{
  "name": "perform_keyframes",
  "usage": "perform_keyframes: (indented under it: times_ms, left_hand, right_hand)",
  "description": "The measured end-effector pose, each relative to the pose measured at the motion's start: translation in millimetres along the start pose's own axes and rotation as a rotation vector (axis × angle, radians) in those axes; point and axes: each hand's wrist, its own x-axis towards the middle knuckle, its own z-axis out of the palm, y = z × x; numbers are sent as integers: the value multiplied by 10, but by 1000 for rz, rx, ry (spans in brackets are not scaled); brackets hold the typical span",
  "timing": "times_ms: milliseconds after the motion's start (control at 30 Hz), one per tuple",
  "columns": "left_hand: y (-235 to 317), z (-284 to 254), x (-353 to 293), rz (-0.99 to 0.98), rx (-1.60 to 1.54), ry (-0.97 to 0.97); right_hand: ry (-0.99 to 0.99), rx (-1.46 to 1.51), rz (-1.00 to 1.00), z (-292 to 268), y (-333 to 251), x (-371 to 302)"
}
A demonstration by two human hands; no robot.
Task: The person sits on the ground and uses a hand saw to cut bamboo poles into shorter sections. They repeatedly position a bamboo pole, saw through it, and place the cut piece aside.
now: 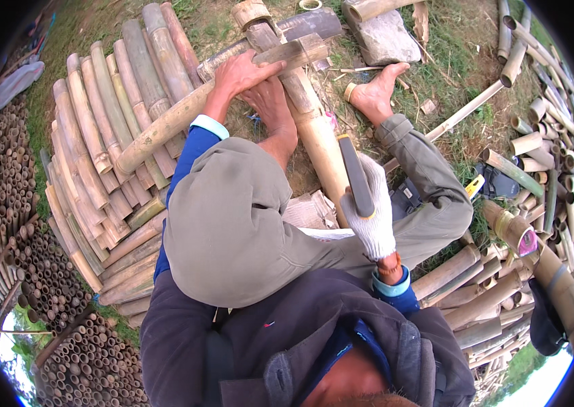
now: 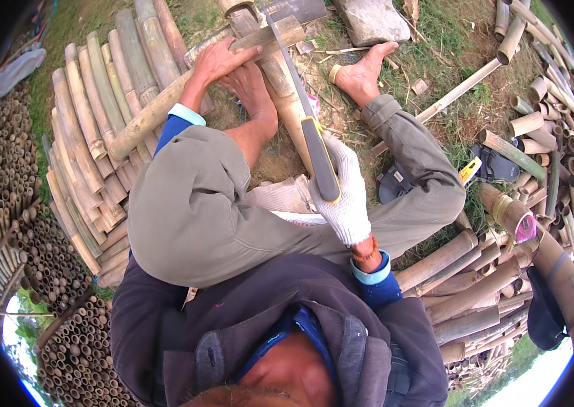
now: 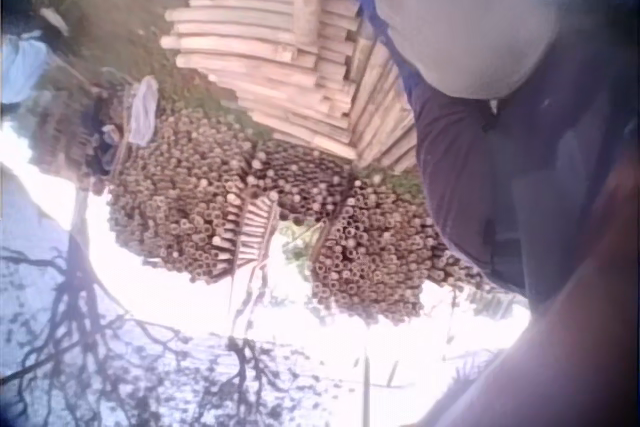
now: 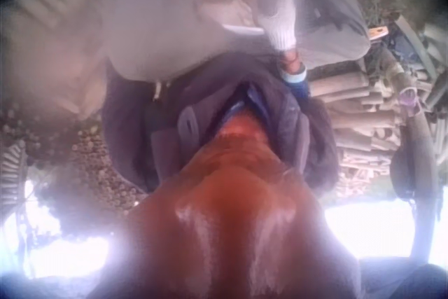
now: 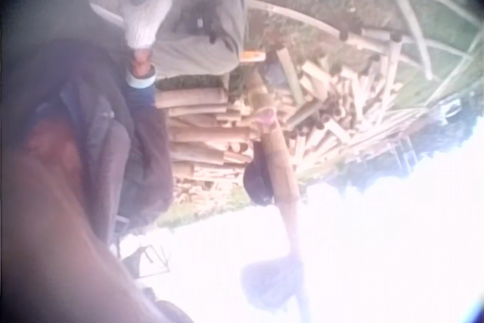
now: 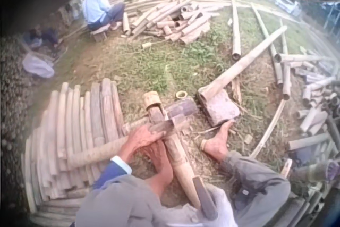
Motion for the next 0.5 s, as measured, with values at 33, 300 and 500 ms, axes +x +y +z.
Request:
perform_keyframes:
  times_ms: [33, 300, 500]
  left_hand:
    - [14, -9, -14, 9, 34, 27]
    - [230, -149, -20, 7, -26, -7]
    - [112, -160, -41, -31, -14, -30]
  right_hand:
    - [-10, 39, 62, -72, 30, -200]
    - [78, 244, -157, 545, 346, 1593]
    - [25, 94, -18, 118, 125, 374]
